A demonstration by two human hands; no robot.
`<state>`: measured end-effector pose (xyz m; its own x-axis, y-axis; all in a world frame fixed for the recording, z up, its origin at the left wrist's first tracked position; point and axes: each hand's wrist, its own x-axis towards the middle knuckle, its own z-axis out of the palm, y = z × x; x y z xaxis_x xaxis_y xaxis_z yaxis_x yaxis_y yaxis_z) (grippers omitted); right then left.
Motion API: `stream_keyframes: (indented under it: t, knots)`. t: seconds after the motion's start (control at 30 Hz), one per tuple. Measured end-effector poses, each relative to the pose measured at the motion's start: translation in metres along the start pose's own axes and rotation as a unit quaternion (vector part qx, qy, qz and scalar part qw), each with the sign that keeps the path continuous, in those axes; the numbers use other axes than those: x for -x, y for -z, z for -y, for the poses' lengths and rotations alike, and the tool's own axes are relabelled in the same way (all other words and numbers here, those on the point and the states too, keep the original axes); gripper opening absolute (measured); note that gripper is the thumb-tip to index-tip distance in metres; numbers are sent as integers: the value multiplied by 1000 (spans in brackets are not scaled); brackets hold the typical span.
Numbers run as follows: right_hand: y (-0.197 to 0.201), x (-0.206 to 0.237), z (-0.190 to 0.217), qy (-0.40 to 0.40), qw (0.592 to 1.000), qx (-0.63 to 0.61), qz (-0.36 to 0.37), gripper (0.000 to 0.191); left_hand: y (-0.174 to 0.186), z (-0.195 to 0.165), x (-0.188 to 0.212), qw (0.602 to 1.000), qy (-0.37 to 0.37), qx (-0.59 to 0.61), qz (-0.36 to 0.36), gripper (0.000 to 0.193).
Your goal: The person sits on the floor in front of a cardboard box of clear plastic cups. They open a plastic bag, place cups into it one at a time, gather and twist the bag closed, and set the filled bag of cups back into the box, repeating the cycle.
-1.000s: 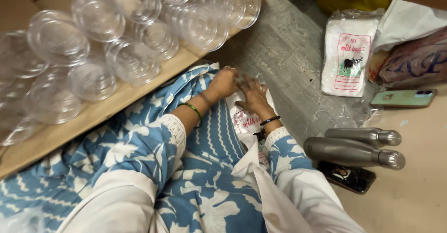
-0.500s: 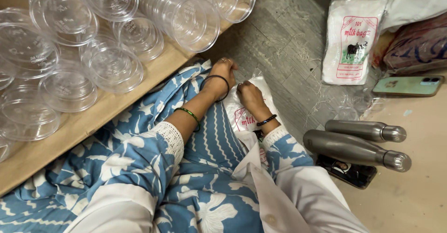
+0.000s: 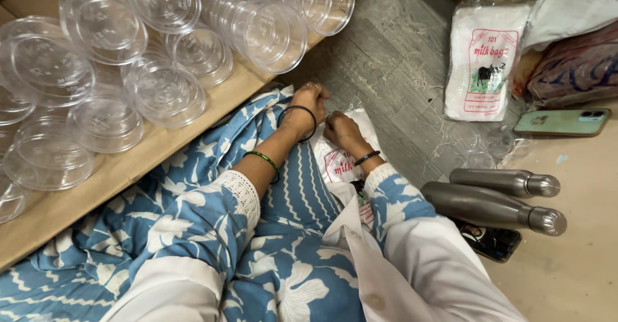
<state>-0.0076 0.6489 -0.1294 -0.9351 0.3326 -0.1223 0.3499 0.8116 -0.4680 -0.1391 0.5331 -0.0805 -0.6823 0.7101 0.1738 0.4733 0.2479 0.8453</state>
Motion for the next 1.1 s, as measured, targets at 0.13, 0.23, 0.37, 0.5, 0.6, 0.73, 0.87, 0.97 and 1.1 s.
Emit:
stream_keyframes:
  t: [0.13,0.23,0.37,0.5,0.6,0.73,0.87,0.97,1.1]
  knots:
    - [27,34,13,98,988,-62,-103,12,-4,2,7,999,-13,-30,20,18]
    - [45,56,16,66,994,-41,-79,12,2,-11,13,996,-13,-65,60,28]
    - [56,68,17,13,978,-179,-110,11,24,-46,17,959,30,-136,249,54]
    - [60,68,19,-10,929,-361,-82,21,33,-75,23,880,60,-241,404,78]
    - [64,70,20,84,965,-221,-110,16,21,-79,31,793,18,-404,456,65]
    - [63,75,20,161,965,-51,-200,6,2,-64,39,793,-2,-445,416,48]
    - [57,80,23,-5,948,-288,-136,8,-3,-56,40,780,15,-444,441,51]
    - [68,88,34,6,859,-470,-204,6,-1,-57,39,796,15,-418,438,52]
    - [120,110,63,72,699,-676,-221,9,-6,-54,44,773,-10,-442,455,51]
